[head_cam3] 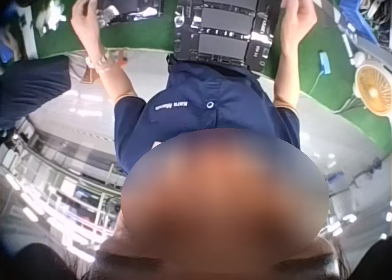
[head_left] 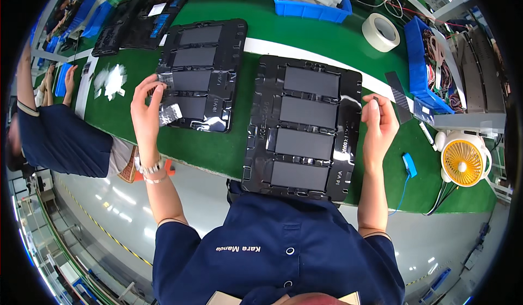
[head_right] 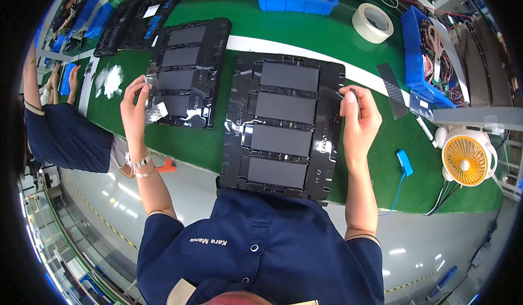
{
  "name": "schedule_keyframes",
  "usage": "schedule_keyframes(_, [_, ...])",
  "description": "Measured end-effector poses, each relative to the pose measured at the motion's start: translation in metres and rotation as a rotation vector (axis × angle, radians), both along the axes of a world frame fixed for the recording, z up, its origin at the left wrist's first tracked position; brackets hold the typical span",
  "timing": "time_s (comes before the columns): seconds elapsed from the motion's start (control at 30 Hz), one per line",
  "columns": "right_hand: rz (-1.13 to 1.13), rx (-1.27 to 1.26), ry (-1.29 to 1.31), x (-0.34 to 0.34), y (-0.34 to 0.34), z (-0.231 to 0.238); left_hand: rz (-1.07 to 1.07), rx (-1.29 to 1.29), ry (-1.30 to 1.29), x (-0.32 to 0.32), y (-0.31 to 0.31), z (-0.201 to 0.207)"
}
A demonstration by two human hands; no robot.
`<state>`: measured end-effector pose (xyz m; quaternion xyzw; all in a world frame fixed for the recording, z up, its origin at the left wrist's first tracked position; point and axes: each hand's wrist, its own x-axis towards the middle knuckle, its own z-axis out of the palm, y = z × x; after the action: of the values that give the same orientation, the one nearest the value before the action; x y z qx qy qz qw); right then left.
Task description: The recorder is applying small adhesive pads and protective films to black plastic device casings on an assembly line.
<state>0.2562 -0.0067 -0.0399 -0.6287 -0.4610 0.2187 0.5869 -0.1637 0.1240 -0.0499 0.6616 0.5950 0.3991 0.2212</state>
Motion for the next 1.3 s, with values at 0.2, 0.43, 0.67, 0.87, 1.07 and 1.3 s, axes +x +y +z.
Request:
schedule_keyframes(0.2, [0.335,0.077,-0.327,-0.05,-0.032,0.049,-0.445,-0.322,-0.374,0.078,-0.088,0.054])
schedule_keyframes(0.43, [0.6,0.108,-0.431,-0.09,-0.035,0.058,-0.601,-0.407,-0.507,0.135,-0.112,0.05])
schedule_keyframes(0.67, [0.475,0.011,-0.57,-0.089,-0.038,0.048,-0.703,-0.418,-0.501,0.14,-0.114,0.04])
schedule_keyframes(0.87, [0.442,-0.007,-0.579,-0.092,-0.04,0.047,-0.678,-0.43,-0.584,0.142,-0.12,0.036])
schedule_keyframes(1.07, [0.439,-0.038,-0.573,-0.092,-0.041,0.048,-0.628,-0.464,-0.64,0.145,-0.124,0.035])
schedule_keyframes(1.3, [0.462,-0.052,-0.524,-0.09,-0.041,0.046,-0.614,-0.43,-0.631,0.146,-0.126,0.034])
